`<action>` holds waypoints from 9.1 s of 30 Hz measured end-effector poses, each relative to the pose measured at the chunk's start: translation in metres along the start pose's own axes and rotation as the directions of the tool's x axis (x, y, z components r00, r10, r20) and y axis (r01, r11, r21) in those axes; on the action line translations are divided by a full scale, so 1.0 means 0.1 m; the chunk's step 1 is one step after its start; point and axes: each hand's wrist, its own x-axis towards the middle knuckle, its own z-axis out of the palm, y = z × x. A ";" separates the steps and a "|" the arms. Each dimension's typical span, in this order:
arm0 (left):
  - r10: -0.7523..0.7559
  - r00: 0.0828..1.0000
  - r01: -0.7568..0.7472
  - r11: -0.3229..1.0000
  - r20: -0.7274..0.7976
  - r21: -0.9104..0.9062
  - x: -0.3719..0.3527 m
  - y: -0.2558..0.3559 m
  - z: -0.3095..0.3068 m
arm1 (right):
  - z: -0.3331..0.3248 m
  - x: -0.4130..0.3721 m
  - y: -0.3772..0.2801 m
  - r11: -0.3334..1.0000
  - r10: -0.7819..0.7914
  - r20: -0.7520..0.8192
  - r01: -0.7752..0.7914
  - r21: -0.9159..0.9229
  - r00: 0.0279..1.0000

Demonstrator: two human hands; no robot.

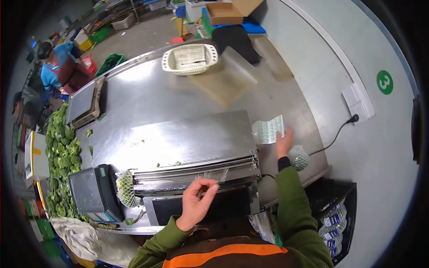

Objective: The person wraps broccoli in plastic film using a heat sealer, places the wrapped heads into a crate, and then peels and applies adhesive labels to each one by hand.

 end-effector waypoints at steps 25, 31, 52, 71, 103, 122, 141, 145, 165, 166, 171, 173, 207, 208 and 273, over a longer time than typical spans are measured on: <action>0.042 0.794 -0.017 0.999 0.606 -0.047 -0.50 0.38 1.68 | -3.74 -2.14 -1.34 0.654 0.063 0.231 -0.215 0.725 0.971; 0.006 0.670 -0.099 0.992 0.742 0.082 -0.86 0.24 1.90 | -4.20 -2.54 -1.03 0.707 0.119 0.171 -0.205 0.677 0.978; 0.025 0.097 -0.255 0.967 0.995 0.000 -1.27 0.07 3.32 | -5.47 -3.13 -0.55 0.946 0.124 -0.150 -0.071 0.317 0.981; -0.240 -0.214 -0.165 0.964 0.947 0.207 -1.60 -0.65 4.37 | -5.63 -3.30 -0.24 0.958 0.170 -0.395 -0.246 -0.150 0.903; -0.433 0.028 -0.123 0.893 0.901 0.433 -1.58 -1.16 4.63 | -5.98 -3.38 3.10 0.522 0.576 -0.800 -0.679 0.517 -0.166; -0.364 0.016 0.053 0.930 0.931 0.363 -1.55 -1.00 4.52 | -5.34 -3.03 2.47 0.595 0.804 -0.589 -0.117 0.795 0.080; -0.386 -0.008 0.074 0.920 0.922 0.386 -1.53 -1.05 4.54 | -5.35 -3.05 2.78 0.742 0.555 -0.821 -0.525 0.417 0.134; -0.397 -0.016 0.067 0.915 0.918 0.397 -1.52 -1.05 4.55 | -5.31 -3.06 2.79 0.781 0.533 -0.834 -0.459 0.422 0.141; -0.418 0.029 0.201 0.892 0.908 0.404 -1.32 -0.90 4.33 | -5.18 -2.70 1.98 0.706 0.691 -0.538 -0.291 0.646 0.483; -0.421 0.034 0.201 0.891 0.907 0.406 -1.30 -0.89 4.29 | -5.15 -2.69 1.96 0.738 0.667 -0.556 -0.334 0.586 0.496; -0.447 0.067 0.222 0.878 0.892 0.423 -1.20 -0.94 4.15 | -5.06 -2.65 2.02 0.811 0.583 -0.611 -0.333 0.481 0.536; -0.448 0.069 0.213 0.879 0.891 0.426 -1.18 -0.95 4.12 | -5.02 -2.65 2.07 0.812 0.579 -0.599 -0.324 0.486 0.553; -0.272 -0.068 0.142 0.950 0.960 0.279 -1.11 -0.88 4.11 | -5.26 -2.22 0.07 0.992 0.126 -0.057 -0.127 -0.015 0.990; -0.250 -0.074 0.083 0.963 0.966 0.255 -1.10 -0.86 4.11 | -5.24 -2.23 0.05 0.992 0.124 -0.057 -0.125 -0.016 0.991; -0.437 0.254 0.163 0.899 0.863 0.407 0.01 -0.86 3.52 | -4.25 -1.28 0.93 0.894 0.434 -0.488 -0.428 0.131 0.757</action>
